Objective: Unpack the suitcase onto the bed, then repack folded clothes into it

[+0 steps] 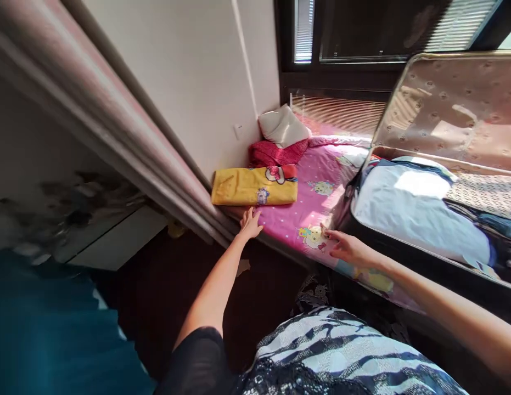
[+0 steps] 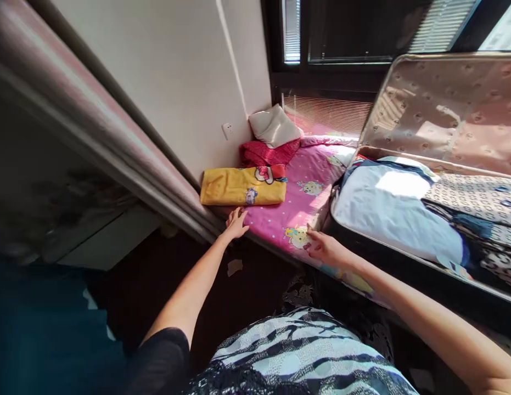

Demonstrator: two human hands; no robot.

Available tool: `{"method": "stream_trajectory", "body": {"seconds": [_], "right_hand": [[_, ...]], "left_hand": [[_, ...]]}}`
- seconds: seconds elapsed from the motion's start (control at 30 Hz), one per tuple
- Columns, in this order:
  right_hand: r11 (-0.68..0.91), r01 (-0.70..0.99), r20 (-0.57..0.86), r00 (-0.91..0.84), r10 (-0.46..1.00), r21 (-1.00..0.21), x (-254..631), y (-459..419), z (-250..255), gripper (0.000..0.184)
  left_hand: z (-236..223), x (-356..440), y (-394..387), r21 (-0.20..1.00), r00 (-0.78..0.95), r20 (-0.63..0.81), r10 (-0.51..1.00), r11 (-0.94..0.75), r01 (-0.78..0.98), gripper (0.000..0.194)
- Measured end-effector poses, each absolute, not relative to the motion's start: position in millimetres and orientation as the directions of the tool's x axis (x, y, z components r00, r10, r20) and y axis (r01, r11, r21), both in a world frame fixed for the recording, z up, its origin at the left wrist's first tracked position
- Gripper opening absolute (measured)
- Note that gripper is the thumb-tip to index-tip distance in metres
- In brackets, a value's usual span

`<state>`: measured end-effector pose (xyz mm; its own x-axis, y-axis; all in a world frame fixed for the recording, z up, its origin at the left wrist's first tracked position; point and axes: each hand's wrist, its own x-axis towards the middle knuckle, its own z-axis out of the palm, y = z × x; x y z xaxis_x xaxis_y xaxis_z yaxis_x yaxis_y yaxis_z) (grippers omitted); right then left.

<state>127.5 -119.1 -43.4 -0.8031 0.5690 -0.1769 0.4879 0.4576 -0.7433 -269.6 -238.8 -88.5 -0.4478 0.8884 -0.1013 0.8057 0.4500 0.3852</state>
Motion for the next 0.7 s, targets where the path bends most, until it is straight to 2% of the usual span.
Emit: {"method": "stream_trajectory", "body": {"seconds": [0.1,0.23,0.37,0.5,0.6,0.7], "right_hand": [[0.317,0.492,-0.219,-0.757,0.615,-0.811,195.7,-146.7,-27.3,0.064],[0.225,0.458,-0.115,-0.603,0.789,-0.86,269.3,-157.5,5.4,0.063],[0.228,0.502,0.073,-0.309,0.948,-0.834,348.0,-145.3,30.7,0.062],[0.126,0.565,0.176,0.033,0.984,-0.815,431.3,-126.2,52.0,0.048],[-0.035,0.643,0.208,0.298,0.932,-0.765,483.3,-113.7,64.3,0.038],[-0.084,0.697,0.246,0.36,0.9,-0.712,510.6,-105.8,64.7,0.037]], "left_hand": [[-115.0,-241.0,-226.6,0.416,-0.439,-0.074,0.895,0.428,0.802,0.071],[-130.4,-202.0,-196.9,0.53,-0.376,0.137,0.917,0.253,0.81,0.052],[-99.9,-143.7,-166.3,0.587,-0.215,0.381,0.899,-0.055,0.808,0.04],[-48.6,-71.0,-147.8,0.51,-0.003,0.566,0.825,-0.347,0.787,0.038],[-18.3,-19.9,-132.2,0.435,0.169,0.564,0.809,-0.465,0.771,0.035],[0.7,21.8,-105.7,0.375,0.335,0.413,0.847,-0.493,0.785,0.042]]}}
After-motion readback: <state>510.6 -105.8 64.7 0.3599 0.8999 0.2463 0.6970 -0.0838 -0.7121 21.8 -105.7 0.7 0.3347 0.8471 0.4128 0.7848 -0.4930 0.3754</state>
